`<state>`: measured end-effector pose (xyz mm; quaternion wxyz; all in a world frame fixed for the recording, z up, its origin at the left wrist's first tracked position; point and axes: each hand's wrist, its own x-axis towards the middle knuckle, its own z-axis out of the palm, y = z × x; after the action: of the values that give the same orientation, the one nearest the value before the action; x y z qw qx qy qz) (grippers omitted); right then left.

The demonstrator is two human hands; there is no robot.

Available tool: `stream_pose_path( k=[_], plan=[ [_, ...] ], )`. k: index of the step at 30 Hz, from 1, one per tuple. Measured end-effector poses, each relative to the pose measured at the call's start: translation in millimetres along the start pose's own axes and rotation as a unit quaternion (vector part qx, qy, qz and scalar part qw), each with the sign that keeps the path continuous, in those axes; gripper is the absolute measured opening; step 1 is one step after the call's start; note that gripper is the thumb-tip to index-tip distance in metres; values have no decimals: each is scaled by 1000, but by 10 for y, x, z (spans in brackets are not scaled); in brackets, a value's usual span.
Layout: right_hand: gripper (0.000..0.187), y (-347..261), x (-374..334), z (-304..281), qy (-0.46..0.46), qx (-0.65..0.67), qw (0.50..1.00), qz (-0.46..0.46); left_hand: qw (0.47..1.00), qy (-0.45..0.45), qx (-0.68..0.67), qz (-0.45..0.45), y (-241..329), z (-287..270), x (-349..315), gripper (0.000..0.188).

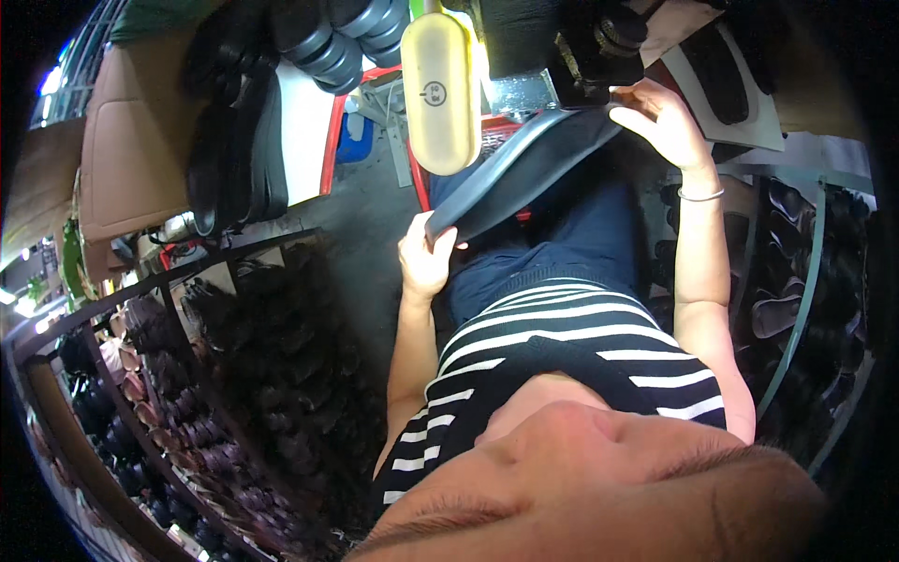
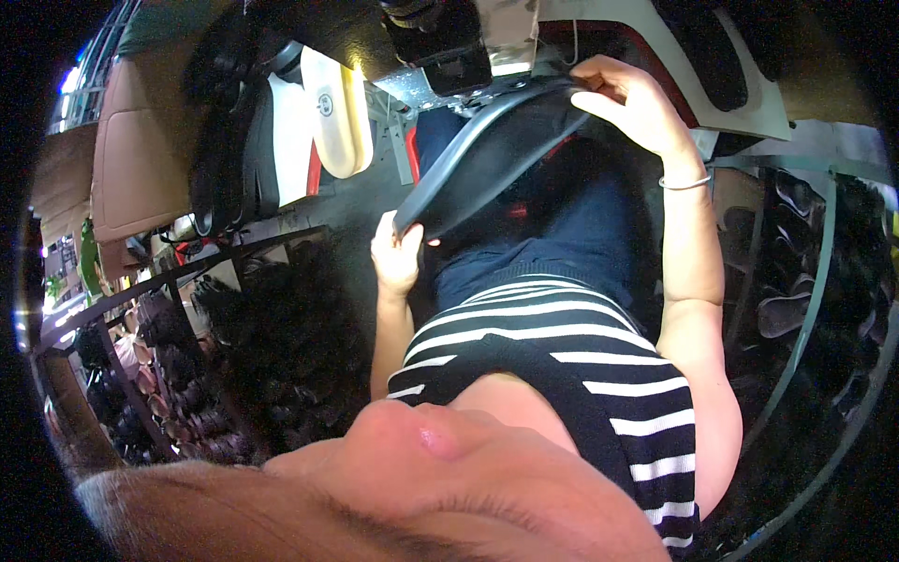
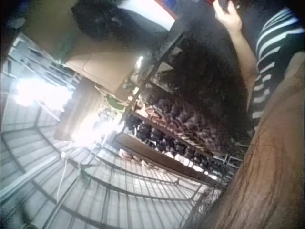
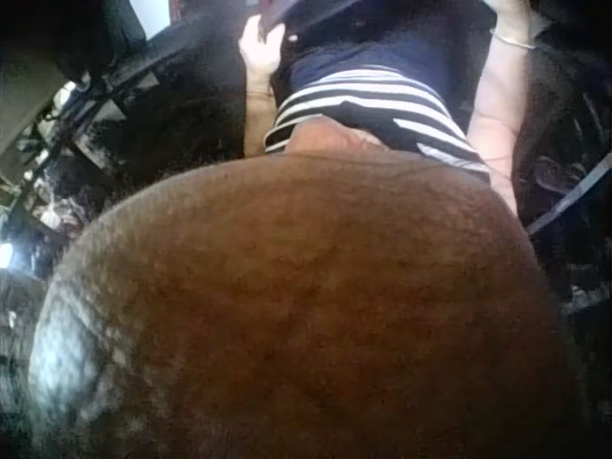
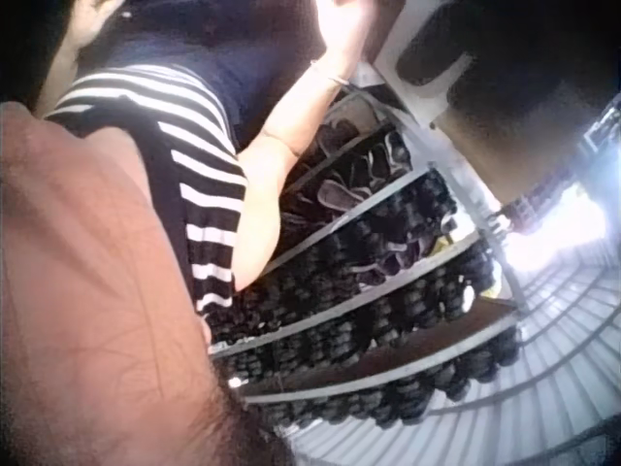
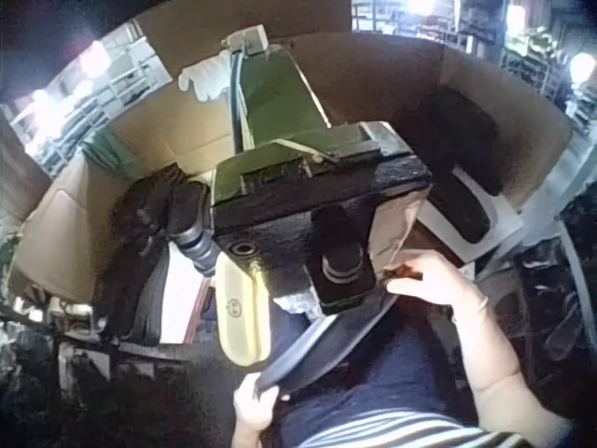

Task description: The person retrieves shoe soles, rotates and feeds each sole through a machine head by hand, and places the soles onto a surface.

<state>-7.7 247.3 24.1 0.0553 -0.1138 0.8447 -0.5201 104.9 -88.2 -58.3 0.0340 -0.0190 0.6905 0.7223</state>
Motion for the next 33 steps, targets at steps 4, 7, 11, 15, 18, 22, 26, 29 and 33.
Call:
stream_pose_path(
  k=[4,7,11,15,18,22,26,29,33],
  plan=[
    [25,137,-112,-39,88,32,995,-32,998,-3,-2,-68,377,51,178,17],
    [23,-82,-159,61,95,-30,995,-30,992,-21,-65,-106,207,-98,217,17],
    [24,-412,-137,199,76,-101,988,-85,965,-20,-219,-144,14,-171,52,21],
    [25,-626,-56,262,50,-126,982,-134,944,-35,-271,-187,-214,-223,-172,28],
    [24,-590,20,354,28,-140,974,-175,940,-30,-260,-221,-191,-159,-254,27],
    [22,-536,58,366,20,-140,972,-187,979,-91,109,-149,-271,-169,-157,24],
    [22,-281,-25,374,40,-111,974,-192,962,-78,261,-17,479,356,276,21],
    [23,-102,-122,343,79,-21,993,-85,960,-19,252,120,535,617,498,17],
    [23,95,-174,167,133,-17,988,-79,897,21,360,256,839,815,699,20]
  ],
)
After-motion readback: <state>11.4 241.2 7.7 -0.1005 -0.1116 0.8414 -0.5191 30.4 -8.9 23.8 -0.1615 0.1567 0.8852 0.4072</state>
